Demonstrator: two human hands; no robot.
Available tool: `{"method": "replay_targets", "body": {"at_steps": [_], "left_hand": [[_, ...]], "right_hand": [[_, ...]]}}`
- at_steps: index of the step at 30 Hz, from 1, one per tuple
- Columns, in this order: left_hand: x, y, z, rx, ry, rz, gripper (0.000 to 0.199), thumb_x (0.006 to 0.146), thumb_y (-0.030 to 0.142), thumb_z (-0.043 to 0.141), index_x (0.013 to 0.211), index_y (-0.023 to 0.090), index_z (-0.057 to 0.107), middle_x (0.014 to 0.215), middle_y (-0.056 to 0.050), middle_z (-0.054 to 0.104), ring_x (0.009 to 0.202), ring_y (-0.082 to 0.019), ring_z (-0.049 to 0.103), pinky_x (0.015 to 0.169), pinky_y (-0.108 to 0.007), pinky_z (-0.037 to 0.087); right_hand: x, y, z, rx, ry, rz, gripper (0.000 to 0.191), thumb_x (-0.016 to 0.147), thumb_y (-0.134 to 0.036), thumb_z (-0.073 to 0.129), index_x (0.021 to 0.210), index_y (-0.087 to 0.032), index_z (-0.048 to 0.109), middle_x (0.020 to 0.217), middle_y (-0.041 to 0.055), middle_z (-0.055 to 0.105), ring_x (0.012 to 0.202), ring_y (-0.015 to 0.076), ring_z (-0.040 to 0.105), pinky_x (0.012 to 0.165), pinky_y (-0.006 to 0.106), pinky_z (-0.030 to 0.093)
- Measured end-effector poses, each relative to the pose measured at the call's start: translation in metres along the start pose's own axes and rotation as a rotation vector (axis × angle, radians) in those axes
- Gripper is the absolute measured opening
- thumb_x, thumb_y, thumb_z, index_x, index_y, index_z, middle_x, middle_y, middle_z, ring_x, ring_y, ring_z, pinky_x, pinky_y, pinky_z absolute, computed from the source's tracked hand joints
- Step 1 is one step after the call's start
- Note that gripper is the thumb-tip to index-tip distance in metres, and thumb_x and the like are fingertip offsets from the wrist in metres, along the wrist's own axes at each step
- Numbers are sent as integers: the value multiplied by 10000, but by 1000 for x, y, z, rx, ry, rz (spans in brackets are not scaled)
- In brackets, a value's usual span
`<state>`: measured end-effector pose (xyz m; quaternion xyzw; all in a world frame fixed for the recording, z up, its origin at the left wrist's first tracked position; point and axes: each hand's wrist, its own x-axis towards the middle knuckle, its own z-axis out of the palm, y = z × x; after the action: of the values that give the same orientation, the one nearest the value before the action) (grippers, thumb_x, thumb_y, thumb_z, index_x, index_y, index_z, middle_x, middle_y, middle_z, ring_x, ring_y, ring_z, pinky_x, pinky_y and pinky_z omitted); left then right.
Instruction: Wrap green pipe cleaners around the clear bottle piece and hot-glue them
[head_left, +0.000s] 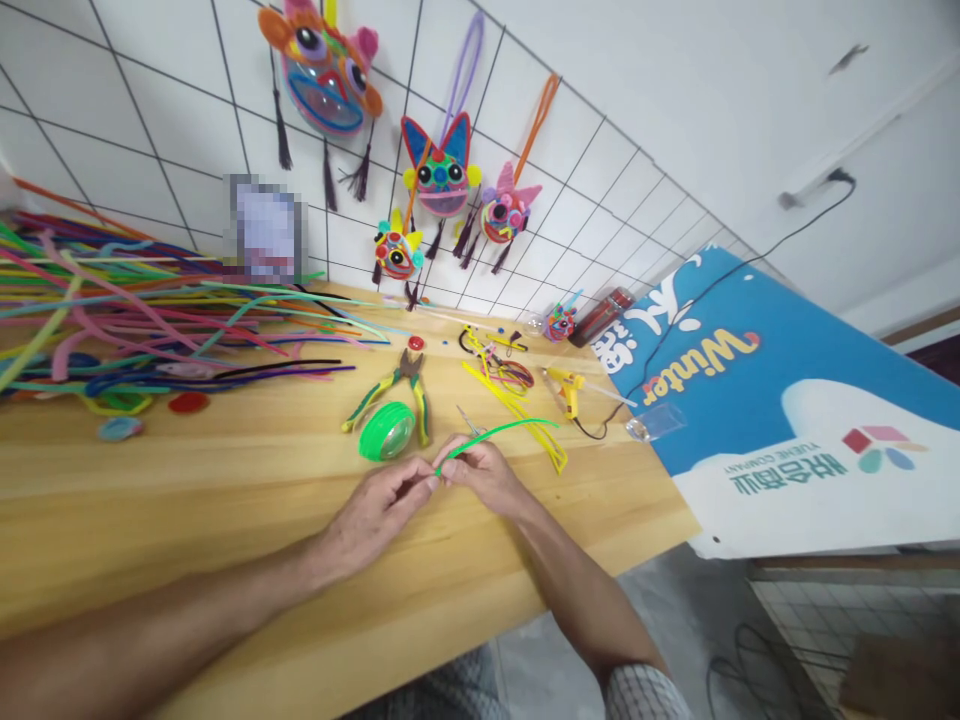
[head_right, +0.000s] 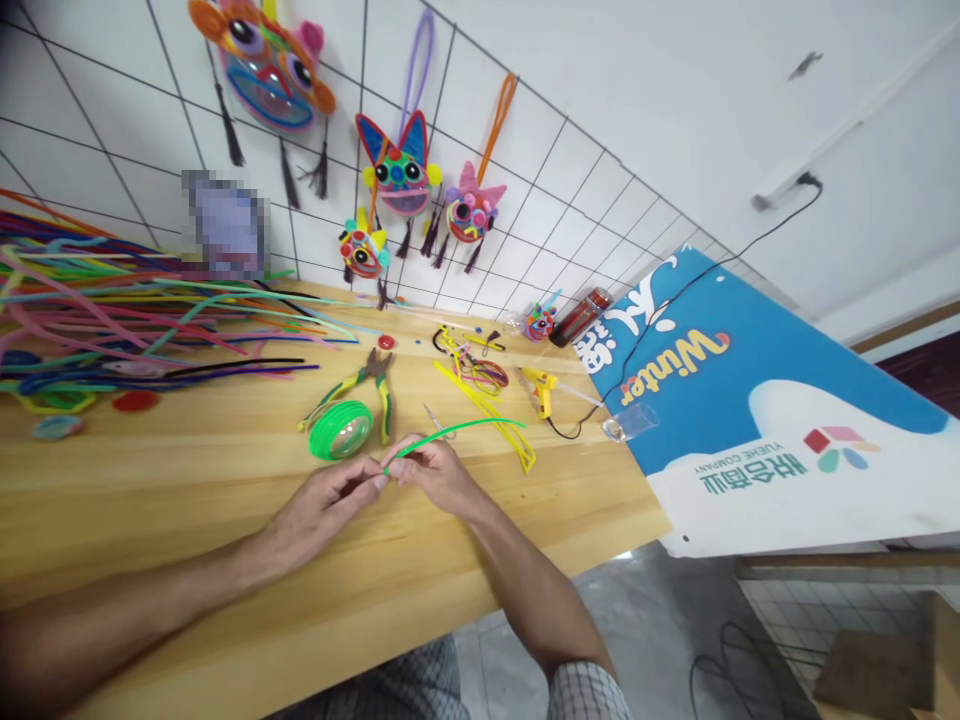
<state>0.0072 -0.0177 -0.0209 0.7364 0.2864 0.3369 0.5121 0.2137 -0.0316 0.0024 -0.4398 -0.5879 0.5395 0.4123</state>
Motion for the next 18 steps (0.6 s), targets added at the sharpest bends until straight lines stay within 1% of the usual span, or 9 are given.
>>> {"method": "replay_targets", "body": {"at_steps": [3,6,9,12,14,16,18], "left_hand": [[0,-4,0,31,22,1,333,1031,420,491,906,179,684,716,29,567,660,-132,505,631,-237,397],[0,-8,1,85,52,34,327,1025,388,501,860,172,683,683,26,558,632,-128,493,623,-242,381],[1,-9,1,96,48,38,332,1027,388,497,895,168,708,725,8,609,651,-131,510,637,-247,386],[1,-6,0,9,-9,-20,361,1039,447,494,974,175,721,809,-5,658,696,-138,536,655,-249,405],[2,-3,-2,-69,-34,-45,371,1034,478,498,954,180,705,818,-1,650,728,-143,546,683,-253,427],[2,0,-3,-132,-42,-72,374,1021,497,513,898,184,675,769,15,604,712,-139,525,679,-253,425],[2,2,-4,-182,-41,-118,385,1004,520,536,846,186,643,697,40,525,645,-123,465,626,-243,390]], "right_hand": [[0,2,-1,24,63,14,464,822,-654,835,870,-202,741,756,-21,635,649,111,552,640,242,475],[0,3,-1,23,129,22,483,796,-663,849,823,-199,721,728,-27,629,629,108,552,632,241,477],[-1,2,-2,26,127,39,495,803,-677,835,818,-197,712,719,-28,629,626,114,573,637,249,494],[-2,0,-3,60,69,36,462,841,-649,820,854,-201,709,736,-26,646,646,117,605,661,252,508],[-2,0,-4,79,47,30,433,865,-626,812,880,-205,713,732,-28,656,650,116,617,672,251,508],[-1,2,-5,109,59,31,428,863,-623,817,893,-208,718,724,-28,666,637,115,620,663,250,503],[0,5,-5,153,115,38,443,833,-630,840,873,-205,720,718,-23,677,613,114,614,634,249,495]]}}
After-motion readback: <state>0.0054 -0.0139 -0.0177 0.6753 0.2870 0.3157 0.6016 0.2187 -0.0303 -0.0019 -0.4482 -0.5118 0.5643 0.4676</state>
